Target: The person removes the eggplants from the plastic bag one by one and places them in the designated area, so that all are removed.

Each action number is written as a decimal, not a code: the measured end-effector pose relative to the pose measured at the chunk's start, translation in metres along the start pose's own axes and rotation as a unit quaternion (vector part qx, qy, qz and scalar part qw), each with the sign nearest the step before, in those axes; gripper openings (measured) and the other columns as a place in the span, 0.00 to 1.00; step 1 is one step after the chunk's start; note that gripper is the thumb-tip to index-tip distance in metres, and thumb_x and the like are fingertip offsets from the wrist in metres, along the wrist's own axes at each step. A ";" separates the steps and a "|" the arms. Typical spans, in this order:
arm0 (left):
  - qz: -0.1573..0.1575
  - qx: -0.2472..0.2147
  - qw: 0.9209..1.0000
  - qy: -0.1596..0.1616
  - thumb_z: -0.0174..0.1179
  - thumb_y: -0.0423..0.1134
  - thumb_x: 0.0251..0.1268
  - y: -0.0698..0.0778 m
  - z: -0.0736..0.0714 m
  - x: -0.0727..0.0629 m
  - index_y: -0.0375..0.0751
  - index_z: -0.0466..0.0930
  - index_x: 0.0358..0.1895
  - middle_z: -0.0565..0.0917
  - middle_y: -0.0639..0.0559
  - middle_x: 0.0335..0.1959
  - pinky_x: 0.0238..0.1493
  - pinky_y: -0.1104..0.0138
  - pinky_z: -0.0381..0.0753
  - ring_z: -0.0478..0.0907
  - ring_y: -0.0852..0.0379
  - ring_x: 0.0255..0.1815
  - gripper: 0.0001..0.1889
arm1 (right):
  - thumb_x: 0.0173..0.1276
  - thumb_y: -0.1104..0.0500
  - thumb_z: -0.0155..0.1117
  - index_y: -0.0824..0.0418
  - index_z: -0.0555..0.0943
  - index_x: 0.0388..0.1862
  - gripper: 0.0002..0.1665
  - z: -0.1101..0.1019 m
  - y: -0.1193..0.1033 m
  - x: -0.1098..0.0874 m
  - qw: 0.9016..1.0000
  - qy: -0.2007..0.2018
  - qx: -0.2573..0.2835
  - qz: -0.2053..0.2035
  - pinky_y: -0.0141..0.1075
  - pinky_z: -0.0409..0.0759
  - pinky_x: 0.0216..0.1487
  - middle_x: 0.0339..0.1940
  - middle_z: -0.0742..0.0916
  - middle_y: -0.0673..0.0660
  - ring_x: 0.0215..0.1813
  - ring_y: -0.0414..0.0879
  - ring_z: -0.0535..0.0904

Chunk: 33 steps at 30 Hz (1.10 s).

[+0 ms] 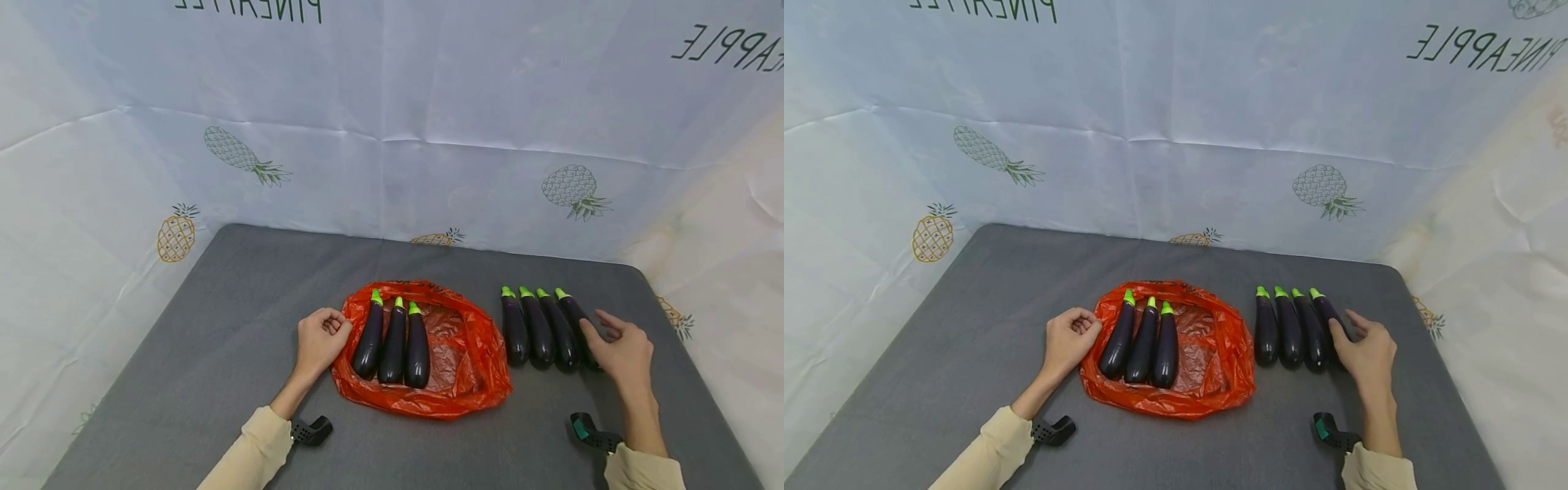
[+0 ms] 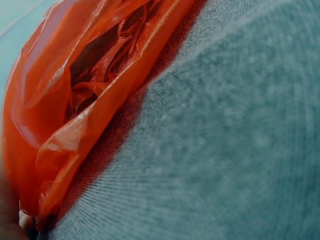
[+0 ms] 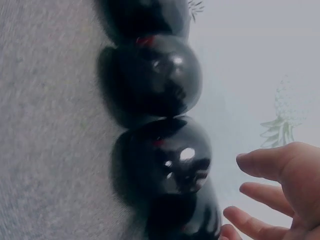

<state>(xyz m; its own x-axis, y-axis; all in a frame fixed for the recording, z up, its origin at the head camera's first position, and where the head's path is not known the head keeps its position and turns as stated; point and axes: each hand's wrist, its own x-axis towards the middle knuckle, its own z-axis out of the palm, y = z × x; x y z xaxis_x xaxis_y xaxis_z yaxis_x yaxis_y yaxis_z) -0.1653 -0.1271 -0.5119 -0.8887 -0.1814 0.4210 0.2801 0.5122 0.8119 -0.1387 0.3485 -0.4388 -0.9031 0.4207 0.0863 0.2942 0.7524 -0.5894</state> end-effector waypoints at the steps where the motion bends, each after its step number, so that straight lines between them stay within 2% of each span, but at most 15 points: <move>1: 0.001 0.000 1.000 0.000 0.68 0.28 0.51 0.000 0.000 0.000 0.41 0.82 0.21 0.79 0.51 0.17 0.24 0.79 0.70 0.70 0.65 0.18 0.07 | 0.75 0.51 0.60 0.67 0.76 0.69 0.30 0.000 -0.001 0.000 1.000 0.006 0.002 -0.005 0.65 0.75 0.60 0.64 0.80 0.77 0.63 0.74 0.78; 3: 0.002 0.001 1.000 0.000 0.68 0.28 0.51 0.000 0.000 0.001 0.41 0.82 0.21 0.79 0.51 0.17 0.24 0.79 0.70 0.70 0.65 0.18 0.07 | 0.74 0.51 0.61 0.67 0.77 0.68 0.29 -0.001 -0.004 -0.002 1.000 0.017 0.011 -0.015 0.64 0.76 0.59 0.63 0.81 0.77 0.62 0.75 0.79; 6: 0.003 0.003 1.000 -0.001 0.68 0.29 0.51 0.001 0.000 0.001 0.41 0.82 0.22 0.79 0.51 0.17 0.24 0.79 0.70 0.70 0.65 0.18 0.07 | 0.73 0.50 0.63 0.65 0.79 0.66 0.29 -0.003 -0.010 -0.006 0.999 0.033 0.026 -0.020 0.43 0.84 0.48 0.61 0.83 0.75 0.57 0.71 0.83; 7: 0.002 0.003 1.000 -0.002 0.69 0.29 0.52 0.001 0.000 0.001 0.42 0.82 0.22 0.79 0.51 0.17 0.24 0.79 0.70 0.70 0.65 0.18 0.07 | 0.72 0.49 0.64 0.63 0.80 0.66 0.28 -0.003 -0.012 -0.007 0.999 0.038 0.033 -0.019 0.33 0.83 0.43 0.60 0.84 0.74 0.52 0.64 0.87; 9: 0.001 0.004 1.000 -0.003 0.69 0.29 0.52 0.001 0.000 0.002 0.42 0.82 0.22 0.79 0.51 0.17 0.24 0.78 0.70 0.70 0.65 0.18 0.07 | 0.71 0.49 0.65 0.62 0.81 0.64 0.28 -0.003 -0.017 -0.010 0.998 0.048 0.046 -0.021 0.18 0.73 0.34 0.59 0.85 0.73 0.44 0.51 0.88; 10: 0.001 0.004 1.000 -0.003 0.69 0.29 0.52 0.001 0.000 0.002 0.42 0.82 0.22 0.79 0.51 0.17 0.24 0.78 0.70 0.70 0.65 0.18 0.07 | 0.71 0.48 0.65 0.61 0.82 0.64 0.28 -0.002 -0.020 -0.011 0.997 0.051 0.054 -0.020 0.13 0.66 0.32 0.59 0.85 0.72 0.40 0.41 0.86; 11: 0.002 0.004 1.000 -0.003 0.69 0.29 0.52 0.001 0.000 0.002 0.42 0.82 0.22 0.79 0.51 0.17 0.24 0.78 0.70 0.70 0.65 0.18 0.07 | 0.71 0.49 0.66 0.61 0.82 0.64 0.28 -0.002 -0.023 -0.013 0.996 0.052 0.063 -0.023 0.11 0.64 0.33 0.60 0.85 0.72 0.38 0.31 0.82; 13: 0.003 0.002 1.000 -0.002 0.69 0.29 0.52 0.000 -0.001 0.002 0.42 0.82 0.22 0.79 0.51 0.17 0.24 0.78 0.70 0.70 0.65 0.18 0.07 | 0.70 0.49 0.66 0.62 0.82 0.63 0.27 0.001 -0.028 -0.016 0.995 0.060 0.077 -0.033 0.09 0.63 0.35 0.59 0.86 0.71 0.35 0.18 0.72; 15: 0.005 0.001 1.000 0.000 0.68 0.29 0.52 0.000 -0.001 0.001 0.42 0.82 0.22 0.79 0.51 0.17 0.24 0.78 0.70 0.70 0.65 0.18 0.07 | 0.70 0.51 0.67 0.63 0.83 0.62 0.26 0.004 -0.033 -0.019 0.992 0.068 0.090 -0.051 0.08 0.64 0.36 0.57 0.86 0.72 0.35 0.15 0.71; 16: 0.005 0.001 1.000 0.000 0.68 0.29 0.52 0.000 -0.001 0.001 0.42 0.82 0.21 0.79 0.51 0.17 0.24 0.78 0.70 0.70 0.65 0.18 0.07 | 0.69 0.52 0.68 0.63 0.83 0.62 0.26 0.005 -0.036 -0.021 0.991 0.071 0.094 -0.057 0.09 0.64 0.38 0.56 0.87 0.71 0.35 0.11 0.67; 23: 0.003 0.002 1.000 0.000 0.68 0.29 0.52 -0.001 -0.001 0.000 0.43 0.82 0.21 0.79 0.51 0.17 0.24 0.78 0.71 0.70 0.66 0.18 0.07 | 0.68 0.57 0.70 0.66 0.83 0.61 0.25 0.015 -0.049 -0.029 0.985 0.071 0.120 -0.100 0.08 0.65 0.42 0.54 0.86 0.73 0.37 0.10 0.67; 33: 0.007 -0.002 1.000 0.003 0.68 0.28 0.51 -0.002 0.000 0.000 0.42 0.82 0.21 0.78 0.52 0.17 0.24 0.79 0.70 0.70 0.67 0.18 0.07 | 0.67 0.59 0.71 0.65 0.84 0.60 0.23 0.021 -0.067 -0.042 0.981 0.050 0.140 -0.122 0.08 0.66 0.45 0.55 0.87 0.70 0.40 0.15 0.70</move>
<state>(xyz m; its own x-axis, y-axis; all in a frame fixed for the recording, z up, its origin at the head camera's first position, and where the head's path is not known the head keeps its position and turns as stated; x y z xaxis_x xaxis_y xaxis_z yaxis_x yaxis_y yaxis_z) -0.1656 -0.1280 -0.5139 -0.8828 -0.1784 0.4347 0.2942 0.5114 0.8074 -0.1276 0.2697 -0.4202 -0.8965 0.3040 0.3223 -0.0369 0.6737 -0.7381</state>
